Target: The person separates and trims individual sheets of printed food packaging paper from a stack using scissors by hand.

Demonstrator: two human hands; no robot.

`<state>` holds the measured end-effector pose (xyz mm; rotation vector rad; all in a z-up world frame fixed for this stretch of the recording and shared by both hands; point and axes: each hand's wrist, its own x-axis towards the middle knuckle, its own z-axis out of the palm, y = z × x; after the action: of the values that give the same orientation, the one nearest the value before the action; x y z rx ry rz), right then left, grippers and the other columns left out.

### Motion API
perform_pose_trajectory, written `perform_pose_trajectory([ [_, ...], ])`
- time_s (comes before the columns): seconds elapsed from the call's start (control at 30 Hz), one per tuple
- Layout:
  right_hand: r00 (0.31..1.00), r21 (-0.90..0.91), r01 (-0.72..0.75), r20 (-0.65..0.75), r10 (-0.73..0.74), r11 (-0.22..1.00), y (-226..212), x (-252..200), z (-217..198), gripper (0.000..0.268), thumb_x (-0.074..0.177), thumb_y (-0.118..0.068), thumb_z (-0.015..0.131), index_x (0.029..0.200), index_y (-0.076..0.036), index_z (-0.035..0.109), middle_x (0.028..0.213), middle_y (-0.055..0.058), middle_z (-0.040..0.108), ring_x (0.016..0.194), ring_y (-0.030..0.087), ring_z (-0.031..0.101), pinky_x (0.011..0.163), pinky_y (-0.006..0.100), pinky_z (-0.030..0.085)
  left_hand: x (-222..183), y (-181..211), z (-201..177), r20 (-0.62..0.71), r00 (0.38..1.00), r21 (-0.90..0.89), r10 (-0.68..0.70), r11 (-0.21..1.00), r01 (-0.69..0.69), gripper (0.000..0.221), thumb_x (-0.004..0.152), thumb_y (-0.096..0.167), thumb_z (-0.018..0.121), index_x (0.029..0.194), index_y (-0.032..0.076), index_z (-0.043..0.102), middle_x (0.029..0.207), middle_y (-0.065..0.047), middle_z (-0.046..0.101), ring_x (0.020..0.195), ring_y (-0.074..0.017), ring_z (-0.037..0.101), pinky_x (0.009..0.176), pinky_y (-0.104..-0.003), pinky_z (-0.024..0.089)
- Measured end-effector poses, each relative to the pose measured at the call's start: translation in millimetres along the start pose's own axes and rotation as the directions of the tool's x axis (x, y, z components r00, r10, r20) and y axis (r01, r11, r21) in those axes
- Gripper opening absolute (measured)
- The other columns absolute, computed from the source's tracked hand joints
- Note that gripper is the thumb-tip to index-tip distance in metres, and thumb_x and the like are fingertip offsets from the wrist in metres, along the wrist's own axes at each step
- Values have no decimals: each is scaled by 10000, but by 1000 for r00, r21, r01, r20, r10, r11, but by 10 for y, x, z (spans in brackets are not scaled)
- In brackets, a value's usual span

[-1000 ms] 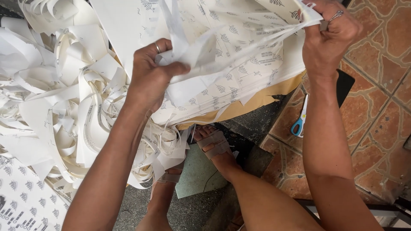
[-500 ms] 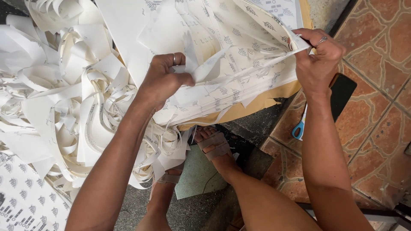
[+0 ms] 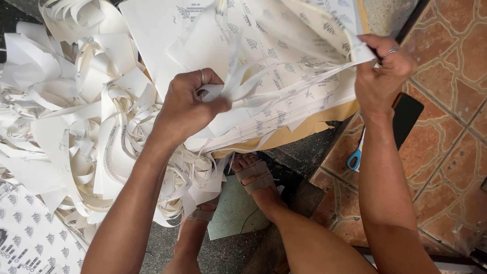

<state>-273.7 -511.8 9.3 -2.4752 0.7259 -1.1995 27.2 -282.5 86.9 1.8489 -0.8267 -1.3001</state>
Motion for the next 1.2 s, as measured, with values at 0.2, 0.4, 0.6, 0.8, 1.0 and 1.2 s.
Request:
perform_pose_trajectory([
  [0.2, 996, 68, -81, 51, 78, 994, -78, -104, 59, 241, 871, 357, 636, 1033, 199, 718, 941, 329, 734, 835, 414, 778, 673, 416, 671, 129, -137, 186, -162, 875, 735, 456, 647, -201, 848, 716, 695, 853, 1298, 125, 621, 1384, -199, 504, 1285, -405, 407, 989, -616, 379],
  [0.4, 994, 29, -102, 40, 101, 994, -127, -32, 15, 107, 993, 159, 836, 978, 129, 734, 957, 256, 742, 854, 321, 720, 692, 418, 587, 984, 280, 614, -132, 866, 127, 483, 874, -468, 216, 933, 231, 706, 998, 25, 688, 913, -100, 753, 838, -189, 718, 739, -286, 635],
  [0.6, 994, 68, -106, 34, 104, 992, -204, -24, 31, 231, 898, 305, 792, 1053, 148, 720, 988, 295, 734, 892, 376, 746, 693, 429, 679, 1235, 624, 1115, 118, 887, -653, -445, 639, 407, 797, 900, 490, 452, 1535, 11, 390, 1278, -354, 632, 988, -429, 741, 852, -431, 668],
  [0.8, 996, -34, 58, 71, -55, 998, -337, -40, -12, 234, 921, 268, 698, 1055, 104, 800, 1003, 253, 782, 823, 325, 748, 595, 367, 497, 1526, 341, 1358, -7, 968, -945, -249, 319, 75, 972, 613, 671, 529, 1317, 5, 613, 1122, -261, 681, 1071, -419, 640, 919, -589, 553],
  [1.0, 995, 21, 11, 101, -13, 1000, -303, -220, 51, 475, 740, 262, 488, 1105, 117, 755, 1056, 266, 739, 909, 361, 729, 702, 426, 617, 1358, 628, 1127, -51, 951, -907, -306, 414, 84, 713, 477, 457, 767, 1018, -3, 701, 969, -132, 754, 901, -255, 712, 875, -420, 639],
  [1.2, 977, -58, 140, 170, -128, 989, -102, -478, 171, 301, 948, 172, 728, 1201, 10, 747, 1056, 208, 773, 917, 307, 751, 727, 374, 649, 1648, 480, 1214, -62, 933, -873, -355, 473, 122, 544, 747, 52, 720, 1250, -4, 520, 1150, -190, 719, 997, -352, 716, 776, -483, 627],
])
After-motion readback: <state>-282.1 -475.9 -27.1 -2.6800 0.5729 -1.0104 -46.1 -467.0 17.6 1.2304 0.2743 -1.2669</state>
